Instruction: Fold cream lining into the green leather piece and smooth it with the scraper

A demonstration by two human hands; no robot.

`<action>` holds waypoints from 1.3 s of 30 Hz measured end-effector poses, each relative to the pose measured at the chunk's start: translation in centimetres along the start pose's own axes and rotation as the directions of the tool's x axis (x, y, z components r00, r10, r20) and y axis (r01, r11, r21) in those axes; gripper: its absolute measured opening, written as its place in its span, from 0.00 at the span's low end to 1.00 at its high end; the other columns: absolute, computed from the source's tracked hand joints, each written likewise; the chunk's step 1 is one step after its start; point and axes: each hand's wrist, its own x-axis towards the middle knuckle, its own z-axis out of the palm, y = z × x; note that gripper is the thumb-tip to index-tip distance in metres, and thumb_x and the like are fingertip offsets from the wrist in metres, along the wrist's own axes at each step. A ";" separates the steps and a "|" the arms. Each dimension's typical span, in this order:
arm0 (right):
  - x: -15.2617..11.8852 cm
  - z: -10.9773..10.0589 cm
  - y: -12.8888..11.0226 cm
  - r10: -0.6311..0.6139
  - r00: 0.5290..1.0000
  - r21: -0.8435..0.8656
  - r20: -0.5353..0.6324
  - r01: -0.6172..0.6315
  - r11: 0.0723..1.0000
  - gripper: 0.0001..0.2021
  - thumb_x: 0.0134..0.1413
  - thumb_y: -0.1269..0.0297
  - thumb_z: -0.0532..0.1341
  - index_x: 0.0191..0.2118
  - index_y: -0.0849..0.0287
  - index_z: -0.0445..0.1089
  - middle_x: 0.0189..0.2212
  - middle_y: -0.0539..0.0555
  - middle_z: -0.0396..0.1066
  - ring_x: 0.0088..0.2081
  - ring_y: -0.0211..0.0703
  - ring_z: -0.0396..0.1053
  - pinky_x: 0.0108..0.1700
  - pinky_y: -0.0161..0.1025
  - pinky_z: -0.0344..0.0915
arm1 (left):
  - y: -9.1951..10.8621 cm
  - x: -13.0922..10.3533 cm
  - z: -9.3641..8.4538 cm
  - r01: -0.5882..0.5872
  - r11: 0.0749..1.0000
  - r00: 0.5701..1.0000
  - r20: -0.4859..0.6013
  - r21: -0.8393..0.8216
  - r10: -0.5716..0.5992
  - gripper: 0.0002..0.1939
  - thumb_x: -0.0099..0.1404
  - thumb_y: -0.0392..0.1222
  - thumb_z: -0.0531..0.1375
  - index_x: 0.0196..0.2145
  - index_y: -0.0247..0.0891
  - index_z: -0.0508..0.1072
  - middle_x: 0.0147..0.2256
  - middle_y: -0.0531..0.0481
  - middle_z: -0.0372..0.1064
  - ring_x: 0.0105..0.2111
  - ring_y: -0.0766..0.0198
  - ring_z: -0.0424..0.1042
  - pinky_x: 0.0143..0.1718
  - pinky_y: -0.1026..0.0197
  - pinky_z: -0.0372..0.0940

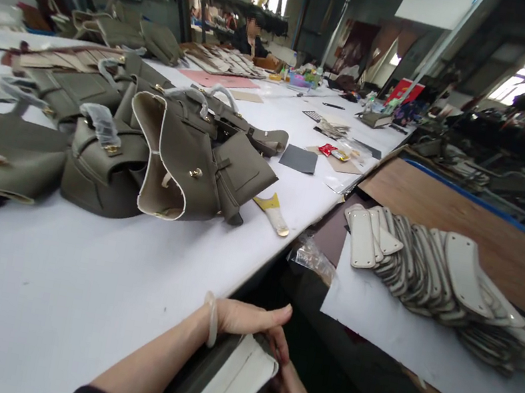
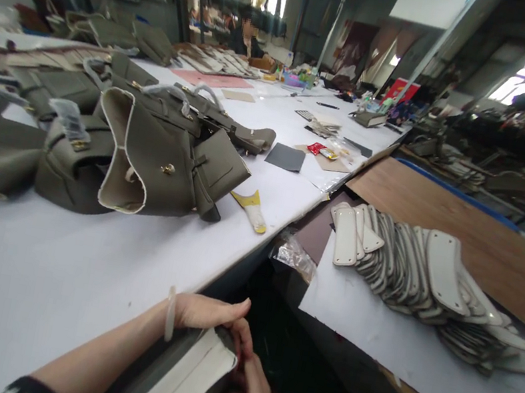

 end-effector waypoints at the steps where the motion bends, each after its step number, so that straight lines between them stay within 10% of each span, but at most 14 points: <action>1: -0.5 -1.0 -0.3 -0.058 0.997 -0.040 0.054 0.060 0.997 0.29 0.65 0.41 0.50 0.63 0.52 0.63 0.60 0.62 0.66 0.56 0.56 0.69 0.51 0.55 0.72 | 0.0 0.0 0.0 -0.020 1.000 1.000 -0.008 -0.014 0.019 0.48 0.59 0.79 0.34 0.36 0.38 0.78 0.29 0.47 0.73 0.34 0.57 0.73 0.46 0.52 0.65; 7: -1.8 -1.4 -2.7 -0.394 0.859 -0.203 0.328 0.471 0.859 0.34 0.66 0.53 0.56 0.71 0.51 0.42 0.70 0.61 0.44 0.68 0.52 0.46 0.64 0.54 0.54 | -0.3 -2.6 0.6 -0.155 0.988 0.974 -0.168 0.002 0.153 0.44 0.54 0.79 0.51 0.47 0.35 0.70 0.41 0.43 0.72 0.43 0.56 0.70 0.50 0.51 0.63; 11: -1.4 0.8 -3.6 -0.286 0.918 -0.196 0.273 0.345 0.918 0.36 0.63 0.51 0.59 0.71 0.50 0.46 0.70 0.58 0.46 0.69 0.53 0.46 0.67 0.55 0.47 | -0.5 -5.3 2.4 -0.162 0.973 0.926 -0.314 0.165 0.208 0.53 0.42 0.62 0.73 0.60 0.40 0.58 0.52 0.44 0.64 0.48 0.55 0.67 0.52 0.53 0.62; 17: -1.2 1.7 -4.7 -0.278 0.940 -0.148 0.197 0.309 0.940 0.37 0.59 0.45 0.60 0.69 0.51 0.52 0.69 0.56 0.50 0.69 0.56 0.47 0.69 0.54 0.43 | -0.1 -5.5 4.6 -0.017 0.916 0.811 -0.530 0.401 0.247 0.64 0.35 0.50 0.78 0.66 0.42 0.54 0.62 0.40 0.58 0.59 0.46 0.60 0.63 0.46 0.53; 28: -1.0 1.7 -5.2 -0.210 0.965 -0.179 0.156 0.237 0.955 0.34 0.58 0.48 0.61 0.67 0.54 0.58 0.66 0.57 0.58 0.67 0.55 0.53 0.69 0.54 0.48 | -0.8 -4.9 4.1 0.023 0.893 0.837 -0.497 0.450 0.229 0.69 0.40 0.48 0.76 0.70 0.53 0.39 0.57 0.47 0.59 0.55 0.51 0.64 0.58 0.50 0.61; 39: 0.6 -0.1 -3.9 -0.251 0.937 -0.245 0.241 0.309 0.919 0.35 0.57 0.45 0.61 0.66 0.55 0.60 0.65 0.58 0.59 0.66 0.54 0.56 0.67 0.47 0.54 | -0.2 -4.5 2.9 0.012 0.962 0.896 -0.430 0.274 0.112 0.68 0.36 0.47 0.78 0.69 0.49 0.47 0.53 0.47 0.70 0.50 0.50 0.70 0.55 0.51 0.63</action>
